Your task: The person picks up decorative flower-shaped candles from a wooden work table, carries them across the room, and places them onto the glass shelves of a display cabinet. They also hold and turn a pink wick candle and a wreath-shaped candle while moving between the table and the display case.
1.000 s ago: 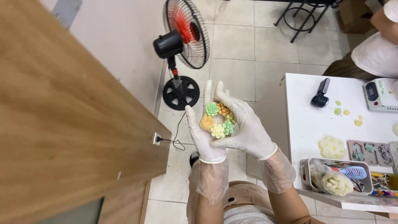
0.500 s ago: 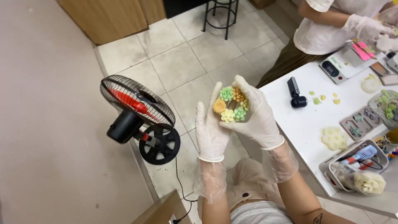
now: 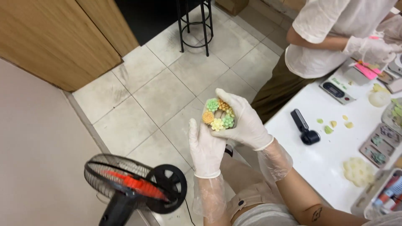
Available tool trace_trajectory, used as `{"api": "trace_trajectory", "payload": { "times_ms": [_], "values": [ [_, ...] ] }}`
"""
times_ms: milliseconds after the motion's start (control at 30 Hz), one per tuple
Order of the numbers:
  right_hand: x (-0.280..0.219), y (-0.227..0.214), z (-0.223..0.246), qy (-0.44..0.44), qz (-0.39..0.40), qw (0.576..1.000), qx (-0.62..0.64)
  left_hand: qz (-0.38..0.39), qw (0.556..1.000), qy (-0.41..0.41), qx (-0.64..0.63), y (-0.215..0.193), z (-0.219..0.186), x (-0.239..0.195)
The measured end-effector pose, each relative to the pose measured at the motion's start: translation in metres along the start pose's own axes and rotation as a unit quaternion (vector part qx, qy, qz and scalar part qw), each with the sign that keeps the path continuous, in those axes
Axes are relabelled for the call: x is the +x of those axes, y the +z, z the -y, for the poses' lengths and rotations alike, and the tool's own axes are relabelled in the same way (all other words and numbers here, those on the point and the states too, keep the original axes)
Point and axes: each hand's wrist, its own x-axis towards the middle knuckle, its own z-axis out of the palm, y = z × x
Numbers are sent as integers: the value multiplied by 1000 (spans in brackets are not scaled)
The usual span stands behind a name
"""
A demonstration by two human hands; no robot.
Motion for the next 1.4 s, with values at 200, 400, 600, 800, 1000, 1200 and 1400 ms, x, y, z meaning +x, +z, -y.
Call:
{"api": "trace_trajectory", "payload": {
  "times_ms": [200, 400, 600, 800, 1000, 1200, 1400],
  "values": [
    [114, -34, -45, -14, 44, 998, 31, -54, 997, 9, 52, 22, -14, 123],
    [152, -79, -113, 48, -11, 999, 18, -53, 995, -79, 32, 4, 18, 229],
    [148, -106, -174, 237, -82, 968, 3, -89, 946, -252, 186, -48, 54, 322],
    [159, -95, -214, 346, -137, 928, -32, -104, 864, -447, 206, -108, 66, 400],
    [259, -81, -228, 341, -168, 922, -70, -76, 843, -491, 208, -110, 23, 491],
    [362, -39, -250, 346, -104, 926, -111, -99, 831, -488, 248, -121, -48, 577],
    [421, -24, -284, 355, -51, 925, -123, -97, 837, -497, 207, -168, -75, 632]
  ]
}}
